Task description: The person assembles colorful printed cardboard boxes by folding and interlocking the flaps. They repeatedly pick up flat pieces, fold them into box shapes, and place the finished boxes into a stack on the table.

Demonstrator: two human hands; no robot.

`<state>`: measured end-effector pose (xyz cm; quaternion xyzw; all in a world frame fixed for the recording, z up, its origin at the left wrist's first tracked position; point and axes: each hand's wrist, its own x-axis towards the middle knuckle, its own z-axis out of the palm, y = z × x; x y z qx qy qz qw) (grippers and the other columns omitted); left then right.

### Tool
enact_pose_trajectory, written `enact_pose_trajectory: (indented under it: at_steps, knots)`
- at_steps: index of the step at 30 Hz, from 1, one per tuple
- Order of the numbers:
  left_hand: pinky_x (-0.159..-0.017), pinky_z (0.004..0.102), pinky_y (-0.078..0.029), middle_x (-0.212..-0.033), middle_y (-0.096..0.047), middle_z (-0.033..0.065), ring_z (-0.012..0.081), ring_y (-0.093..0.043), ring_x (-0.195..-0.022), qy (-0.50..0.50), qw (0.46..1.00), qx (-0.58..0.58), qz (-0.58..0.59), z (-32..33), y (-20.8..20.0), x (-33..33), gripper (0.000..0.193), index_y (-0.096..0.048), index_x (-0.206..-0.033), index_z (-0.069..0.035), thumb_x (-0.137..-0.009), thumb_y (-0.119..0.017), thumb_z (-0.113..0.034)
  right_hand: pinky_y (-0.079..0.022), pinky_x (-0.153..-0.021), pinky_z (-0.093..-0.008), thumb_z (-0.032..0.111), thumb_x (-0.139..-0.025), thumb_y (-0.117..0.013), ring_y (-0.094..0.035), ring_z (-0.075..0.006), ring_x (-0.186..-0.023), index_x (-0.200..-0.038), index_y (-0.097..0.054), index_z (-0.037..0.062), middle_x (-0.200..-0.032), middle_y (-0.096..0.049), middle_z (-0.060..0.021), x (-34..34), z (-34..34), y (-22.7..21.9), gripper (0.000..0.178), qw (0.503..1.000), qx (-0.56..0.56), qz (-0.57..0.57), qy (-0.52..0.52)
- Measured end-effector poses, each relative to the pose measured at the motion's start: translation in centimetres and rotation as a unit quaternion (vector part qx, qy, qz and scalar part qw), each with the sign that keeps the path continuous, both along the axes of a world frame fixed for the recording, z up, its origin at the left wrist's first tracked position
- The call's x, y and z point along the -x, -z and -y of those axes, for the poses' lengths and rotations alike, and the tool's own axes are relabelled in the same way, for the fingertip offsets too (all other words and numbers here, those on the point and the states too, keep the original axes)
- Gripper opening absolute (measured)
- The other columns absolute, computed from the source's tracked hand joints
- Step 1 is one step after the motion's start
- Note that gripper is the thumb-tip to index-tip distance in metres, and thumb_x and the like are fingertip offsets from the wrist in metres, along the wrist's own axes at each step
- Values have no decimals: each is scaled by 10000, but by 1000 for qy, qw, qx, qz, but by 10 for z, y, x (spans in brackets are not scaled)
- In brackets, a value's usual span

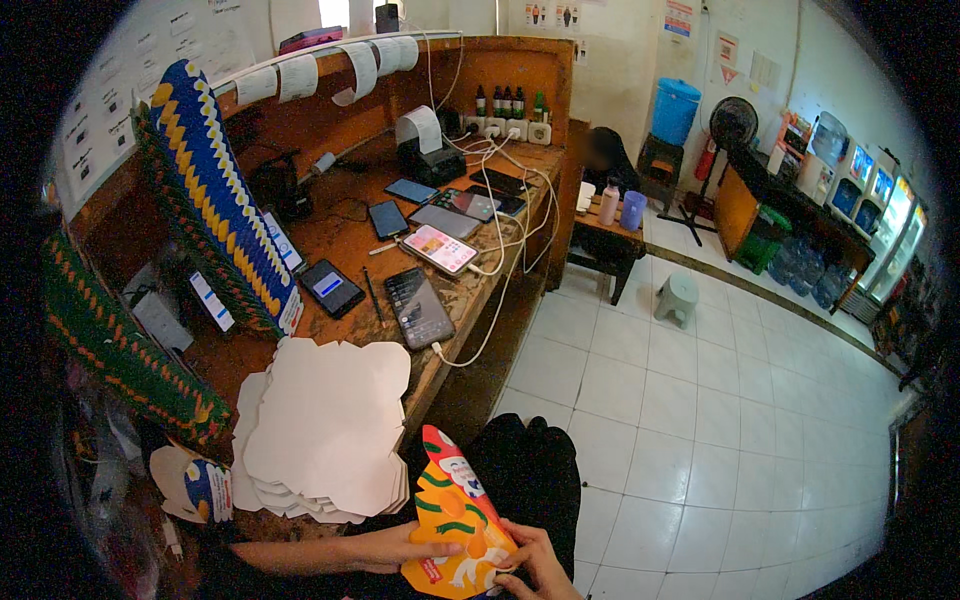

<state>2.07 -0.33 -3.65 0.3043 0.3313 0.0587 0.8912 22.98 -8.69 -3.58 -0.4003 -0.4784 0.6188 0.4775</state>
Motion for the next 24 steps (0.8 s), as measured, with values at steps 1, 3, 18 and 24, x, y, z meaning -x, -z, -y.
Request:
enact_pose_trajectory:
  at_steps: [1, 3, 18, 24]
  knots:
    - [-903, 290, -454, -1183, -504, 57, 136, -507, -1095, 11, 1000, -19, 3, 0, 4, -1, 547, -373, -1256, -46, -859, -608, -340, -325, -1007, -361, -40, -827, -564, -317, -270, -1270, -1052, -395, 25, -1346, -287, -179, -3, 3, 4, 288, 999, -33, 33, 7]
    - [-885, 282, -461, -1161, -515, 50, 130, -510, -1086, 19, 999, -24, 11, 1, 14, -2, 542, -381, -1253, -49, -859, -608, -345, -354, -986, -350, -52, -838, -544, -343, -250, -1251, -1066, -346, 39, -1361, -268, -171, -4, 7, 14, 315, 990, -96, 98, 24]
    - [-819, 256, -470, -1144, -528, 46, 122, -525, -1014, 93, 983, -152, -42, 1, 40, -4, 558, -400, -1267, -57, -869, -574, -407, -386, -967, -366, -74, -781, -612, -388, -252, -1213, -1087, -365, 47, -1285, -365, -163, 0, 9, 31, 411, 998, 30, 4, 64]
    - [-715, 243, -510, -1104, -545, 61, 122, -558, -931, 122, 967, -219, -43, -7, 34, -1, 579, -418, -1251, -58, -861, -558, -462, -370, -979, -362, -64, -776, -621, -390, -255, -1210, -1107, -361, 45, -1270, -380, -158, 16, 8, 32, 434, 996, -4, 20, 89]
